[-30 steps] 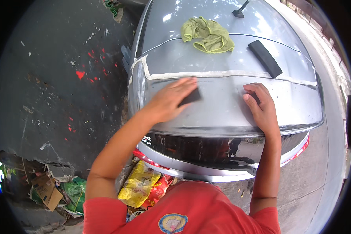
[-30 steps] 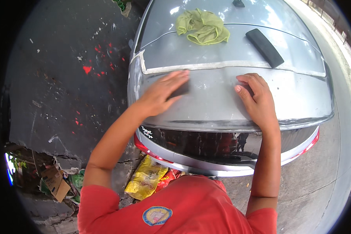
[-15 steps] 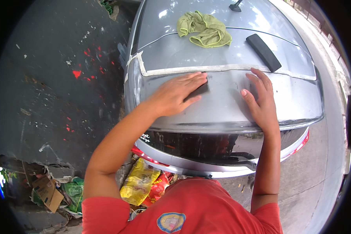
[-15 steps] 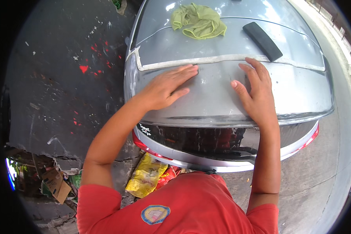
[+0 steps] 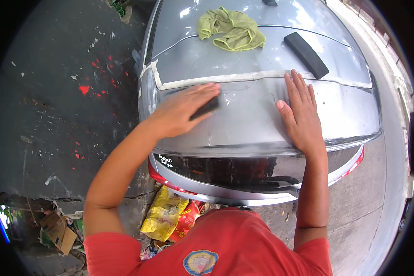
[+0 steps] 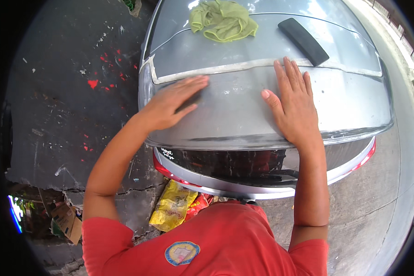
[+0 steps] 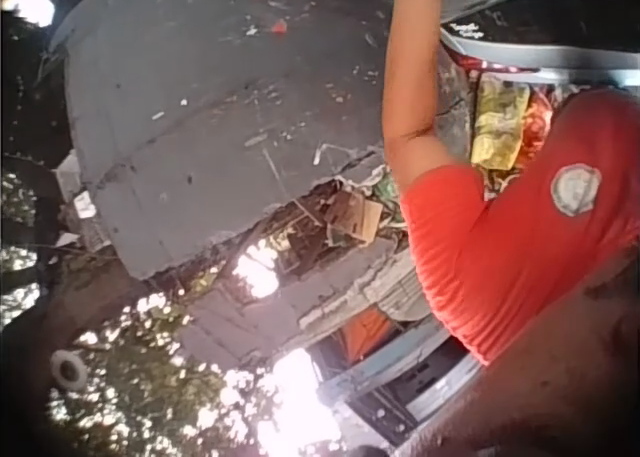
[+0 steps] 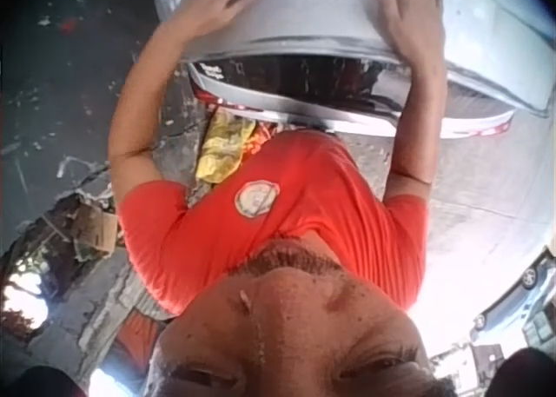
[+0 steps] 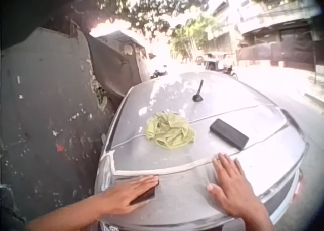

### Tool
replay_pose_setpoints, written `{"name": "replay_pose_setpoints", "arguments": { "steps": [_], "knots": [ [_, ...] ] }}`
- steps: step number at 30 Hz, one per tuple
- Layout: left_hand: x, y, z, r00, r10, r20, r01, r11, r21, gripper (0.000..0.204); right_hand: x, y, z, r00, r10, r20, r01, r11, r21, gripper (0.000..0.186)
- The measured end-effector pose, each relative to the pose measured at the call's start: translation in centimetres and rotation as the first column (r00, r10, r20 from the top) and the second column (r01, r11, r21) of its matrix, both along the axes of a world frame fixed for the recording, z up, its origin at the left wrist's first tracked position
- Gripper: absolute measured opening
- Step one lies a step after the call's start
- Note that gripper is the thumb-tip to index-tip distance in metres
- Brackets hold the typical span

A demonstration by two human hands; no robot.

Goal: Sanding the rear hatch of a silver car using a sanding block and water.

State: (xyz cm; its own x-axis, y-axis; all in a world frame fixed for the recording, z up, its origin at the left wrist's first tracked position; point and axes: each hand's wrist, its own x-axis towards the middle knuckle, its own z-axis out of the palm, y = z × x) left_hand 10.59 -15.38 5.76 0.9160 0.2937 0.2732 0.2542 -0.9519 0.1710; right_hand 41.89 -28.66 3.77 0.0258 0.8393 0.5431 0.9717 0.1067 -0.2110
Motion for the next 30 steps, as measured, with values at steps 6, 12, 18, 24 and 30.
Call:
{"name": "replay_pose_setpoints", "arguments": {
  "steps": [6, 12, 18, 24, 30],
  "knots": [
    [2.7, -0.6, -0.2, 1.0, -0.006, 0.01, 0.005, 0.996, 0.094, 0.069, -0.4, 0.4, 0.1, 1.0, 0.004, -0.012, -0.004, 1.0, 0.02, 0.068],
    [0.2, 0.2, -0.1, 0.999, 0.029, -0.043, -0.027, 0.999, 0.046, 0.073, 0.2, 0.1, 0.2, 0.998, 0.003, -0.063, -0.002, 1.0, 0.021, 0.07],
    [5.5, -1.4, -0.9, 0.999, 0.003, 0.054, -0.008, 0.996, 0.085, 0.075, -0.2, 0.3, 0.0, 0.998, 0.017, -0.056, -0.015, 0.999, 0.034, 0.071],
    [2.4, -1.4, -0.6, 0.998, 0.06, -0.018, -0.059, 0.996, 0.06, 0.073, 0.3, 0.0, 0.3, 0.994, 0.031, -0.106, -0.026, 0.999, 0.045, 0.071],
    [9.0, -3.7, -1.9, 0.977, 0.051, 0.205, -0.061, 0.997, 0.044, 0.065, -0.5, 0.6, 0.3, 0.991, 0.059, -0.119, -0.051, 0.996, 0.069, 0.071]
  ]
}}
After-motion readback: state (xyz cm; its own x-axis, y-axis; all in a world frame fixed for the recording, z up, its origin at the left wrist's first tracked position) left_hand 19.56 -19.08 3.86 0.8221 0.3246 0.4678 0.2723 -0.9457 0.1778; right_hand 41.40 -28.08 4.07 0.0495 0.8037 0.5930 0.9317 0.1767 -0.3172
